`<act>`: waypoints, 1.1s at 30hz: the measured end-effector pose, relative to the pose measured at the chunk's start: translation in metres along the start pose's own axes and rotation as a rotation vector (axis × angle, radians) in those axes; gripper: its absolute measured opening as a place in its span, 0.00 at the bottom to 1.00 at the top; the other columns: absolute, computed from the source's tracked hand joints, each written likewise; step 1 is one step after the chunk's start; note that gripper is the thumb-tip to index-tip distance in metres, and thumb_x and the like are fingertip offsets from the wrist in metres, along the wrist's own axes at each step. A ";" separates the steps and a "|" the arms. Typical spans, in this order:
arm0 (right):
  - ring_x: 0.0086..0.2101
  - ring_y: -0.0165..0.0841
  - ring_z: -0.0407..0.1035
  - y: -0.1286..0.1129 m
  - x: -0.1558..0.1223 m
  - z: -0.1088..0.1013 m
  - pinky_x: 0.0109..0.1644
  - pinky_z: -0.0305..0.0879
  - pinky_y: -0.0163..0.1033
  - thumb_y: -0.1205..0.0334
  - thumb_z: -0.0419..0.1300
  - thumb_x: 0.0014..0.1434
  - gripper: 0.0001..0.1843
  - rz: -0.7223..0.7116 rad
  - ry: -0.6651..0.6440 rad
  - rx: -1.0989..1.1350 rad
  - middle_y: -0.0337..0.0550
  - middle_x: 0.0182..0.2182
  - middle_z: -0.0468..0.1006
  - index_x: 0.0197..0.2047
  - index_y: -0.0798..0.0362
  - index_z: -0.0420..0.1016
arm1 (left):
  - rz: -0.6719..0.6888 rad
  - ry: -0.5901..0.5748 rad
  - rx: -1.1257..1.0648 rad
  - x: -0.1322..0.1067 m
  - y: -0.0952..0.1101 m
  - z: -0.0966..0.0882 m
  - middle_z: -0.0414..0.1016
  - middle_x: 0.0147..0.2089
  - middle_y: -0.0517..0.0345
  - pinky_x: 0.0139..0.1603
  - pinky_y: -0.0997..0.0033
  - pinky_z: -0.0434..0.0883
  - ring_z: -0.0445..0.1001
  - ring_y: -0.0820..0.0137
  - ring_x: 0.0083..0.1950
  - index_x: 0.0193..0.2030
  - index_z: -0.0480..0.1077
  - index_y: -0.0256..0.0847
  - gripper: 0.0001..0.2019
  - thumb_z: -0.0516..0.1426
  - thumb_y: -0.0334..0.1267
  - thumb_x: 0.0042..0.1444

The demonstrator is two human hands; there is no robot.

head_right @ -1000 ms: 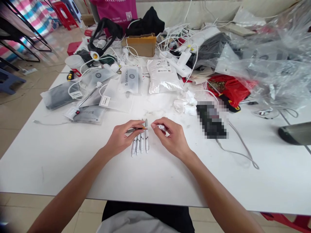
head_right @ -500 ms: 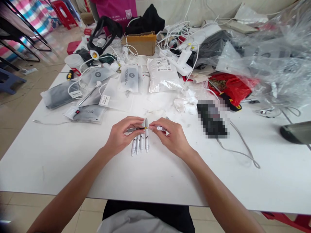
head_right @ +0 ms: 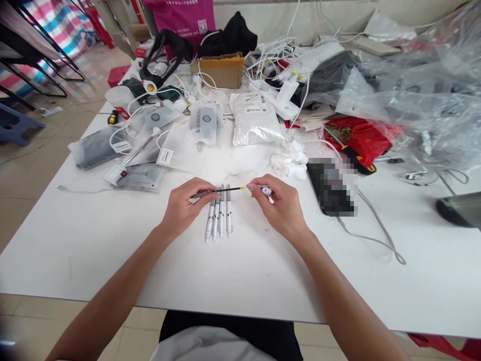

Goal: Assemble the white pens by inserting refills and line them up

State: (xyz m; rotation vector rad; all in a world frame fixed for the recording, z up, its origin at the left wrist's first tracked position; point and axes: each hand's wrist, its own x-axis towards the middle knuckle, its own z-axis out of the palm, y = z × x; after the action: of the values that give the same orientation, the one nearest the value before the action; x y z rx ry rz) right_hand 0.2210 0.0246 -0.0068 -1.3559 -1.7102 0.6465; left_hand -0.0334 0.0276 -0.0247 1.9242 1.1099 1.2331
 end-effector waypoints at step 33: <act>0.22 0.27 0.56 -0.002 -0.004 0.015 0.26 0.55 0.39 0.46 0.64 0.70 0.17 0.059 -0.008 0.065 0.39 0.28 0.79 0.38 0.49 0.83 | 0.066 -0.010 0.172 0.008 0.004 -0.018 0.85 0.42 0.55 0.33 0.71 0.71 0.79 0.70 0.38 0.46 0.81 0.43 0.07 0.65 0.43 0.69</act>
State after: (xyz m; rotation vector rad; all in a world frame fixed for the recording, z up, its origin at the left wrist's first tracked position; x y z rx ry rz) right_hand 0.2075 0.0219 -0.0143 -1.3642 -1.6466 0.7349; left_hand -0.0470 0.0329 -0.0105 2.1075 1.1900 1.1947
